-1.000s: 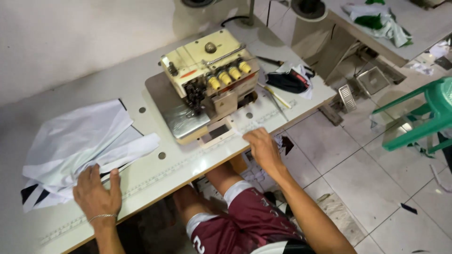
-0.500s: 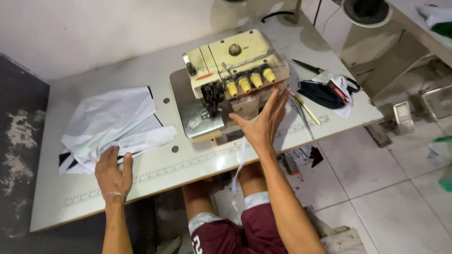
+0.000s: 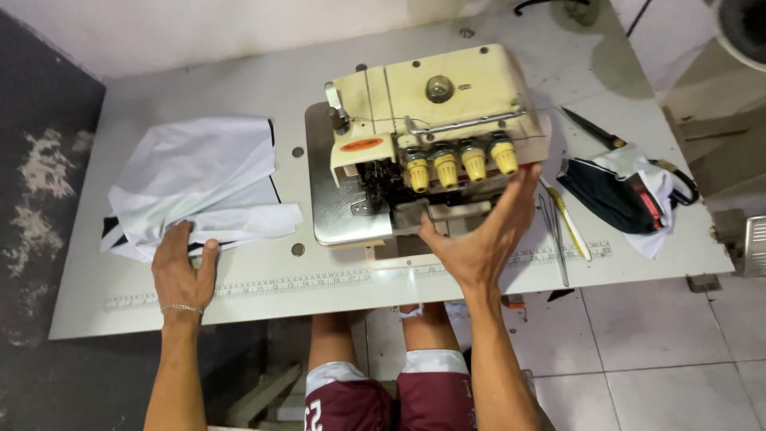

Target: The person threads a sewing machine by hand, guiding thread through the tension discs and needle area. They use a small metal tool to assist in threading and occasionally use scissors to cut thread. The person also handles a white cloth and adjusts the machine's components.

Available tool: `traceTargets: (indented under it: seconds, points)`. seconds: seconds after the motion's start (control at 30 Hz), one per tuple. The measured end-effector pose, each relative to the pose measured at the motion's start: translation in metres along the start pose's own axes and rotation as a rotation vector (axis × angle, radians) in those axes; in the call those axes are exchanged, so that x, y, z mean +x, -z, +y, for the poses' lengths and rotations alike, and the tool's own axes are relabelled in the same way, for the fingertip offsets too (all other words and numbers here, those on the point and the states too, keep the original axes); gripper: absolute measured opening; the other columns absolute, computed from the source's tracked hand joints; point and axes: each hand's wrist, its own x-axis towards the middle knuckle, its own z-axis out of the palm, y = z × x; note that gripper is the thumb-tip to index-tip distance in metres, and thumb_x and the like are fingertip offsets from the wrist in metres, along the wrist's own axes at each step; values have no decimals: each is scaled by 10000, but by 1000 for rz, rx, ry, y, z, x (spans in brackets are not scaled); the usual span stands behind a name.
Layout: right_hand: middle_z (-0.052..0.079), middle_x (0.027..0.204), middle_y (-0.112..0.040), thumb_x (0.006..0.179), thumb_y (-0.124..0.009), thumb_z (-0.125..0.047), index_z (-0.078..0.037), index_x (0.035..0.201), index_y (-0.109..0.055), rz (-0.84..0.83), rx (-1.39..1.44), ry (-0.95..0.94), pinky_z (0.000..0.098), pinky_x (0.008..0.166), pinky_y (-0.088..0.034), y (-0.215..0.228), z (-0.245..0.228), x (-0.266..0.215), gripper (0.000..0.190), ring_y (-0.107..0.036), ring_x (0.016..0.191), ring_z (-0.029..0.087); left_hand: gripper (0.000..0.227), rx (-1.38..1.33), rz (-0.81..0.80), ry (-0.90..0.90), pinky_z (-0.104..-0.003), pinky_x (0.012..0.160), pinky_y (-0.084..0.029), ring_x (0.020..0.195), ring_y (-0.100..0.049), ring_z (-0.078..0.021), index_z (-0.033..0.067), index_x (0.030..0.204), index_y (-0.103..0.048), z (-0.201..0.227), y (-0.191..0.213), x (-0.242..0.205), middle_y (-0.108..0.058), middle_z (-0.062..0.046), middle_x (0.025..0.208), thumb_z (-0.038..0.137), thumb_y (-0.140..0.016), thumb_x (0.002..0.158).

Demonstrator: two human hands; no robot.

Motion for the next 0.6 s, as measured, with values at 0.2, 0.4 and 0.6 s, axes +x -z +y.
traceTargets:
  seconds: [0.2, 0.4, 0.6]
  points:
    - [418, 1564, -327, 587, -974, -489, 43, 1563, -312, 80, -124, 138, 684, 1131, -300, 25, -21, -29, 1294, -376, 1427, 588, 588, -32, -2, -31, -583, 1091, -446, 1230, -619, -505, -71, 1360, -663, 19, 20, 23, -673, -331, 1264, 396, -694, 1004]
    - [261, 1652, -318, 745, -674, -466, -30, 1562, -351, -253, -189, 8, 649, 1259, -166, 25, -28, -85, 981, -251, 1570, 427, 692, -112, -52, -64, -603, 1035, -403, 1251, -542, -536, -154, 1400, -557, 25, 32, 7, -594, -353, 1364, 454, -414, 1103]
    - [202, 1714, -150, 905, -736, -297, -35, 1588, -295, -440, 94, -205, 513, 1250, -279, 118, -26, -140, 854, -162, 1597, 379, 730, -74, -49, -50, -595, 1034, -387, 1292, -518, -500, -132, 1427, -548, 26, 41, 4, -576, -342, 1386, 501, -430, 1083]
